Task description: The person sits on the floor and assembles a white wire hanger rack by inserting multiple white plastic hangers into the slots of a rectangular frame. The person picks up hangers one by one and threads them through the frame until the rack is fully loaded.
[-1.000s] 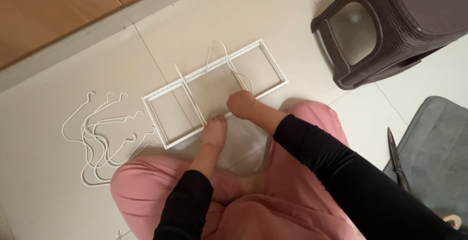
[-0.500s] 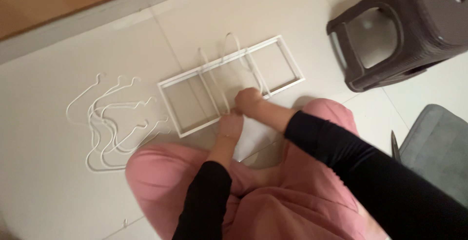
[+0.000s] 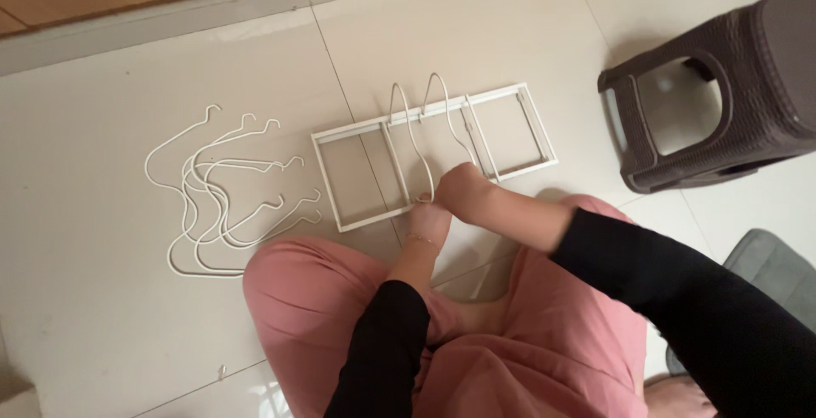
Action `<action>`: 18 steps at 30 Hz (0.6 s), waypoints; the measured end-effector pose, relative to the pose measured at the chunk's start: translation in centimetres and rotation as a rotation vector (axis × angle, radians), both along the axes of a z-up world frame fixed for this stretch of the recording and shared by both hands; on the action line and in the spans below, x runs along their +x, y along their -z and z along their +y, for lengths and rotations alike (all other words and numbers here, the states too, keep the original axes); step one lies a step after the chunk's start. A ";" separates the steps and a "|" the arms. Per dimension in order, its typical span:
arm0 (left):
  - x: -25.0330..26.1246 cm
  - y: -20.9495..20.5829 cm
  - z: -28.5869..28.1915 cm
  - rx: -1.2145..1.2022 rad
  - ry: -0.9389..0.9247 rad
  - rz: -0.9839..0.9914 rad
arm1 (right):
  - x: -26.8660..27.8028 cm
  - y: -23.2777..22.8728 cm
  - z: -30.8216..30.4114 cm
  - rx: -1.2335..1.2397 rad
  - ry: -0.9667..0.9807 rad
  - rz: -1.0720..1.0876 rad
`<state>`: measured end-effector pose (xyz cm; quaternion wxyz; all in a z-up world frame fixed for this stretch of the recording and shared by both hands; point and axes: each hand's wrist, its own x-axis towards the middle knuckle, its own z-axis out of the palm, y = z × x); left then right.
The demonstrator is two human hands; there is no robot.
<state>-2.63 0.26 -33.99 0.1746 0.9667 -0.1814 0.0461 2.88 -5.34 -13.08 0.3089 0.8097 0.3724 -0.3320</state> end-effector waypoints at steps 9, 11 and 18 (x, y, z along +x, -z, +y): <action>-0.9 -3.9 -2.6 0.158 -0.114 0.076 | -2.2 -3.2 -4.5 1.298 0.437 -0.659; -1.1 -4.3 -2.3 0.170 -0.133 0.051 | -1.3 -0.9 -5.1 1.453 0.973 -0.179; -5.6 -12.6 3.9 -0.534 -0.127 0.274 | -2.5 2.6 -5.2 1.505 1.387 -0.069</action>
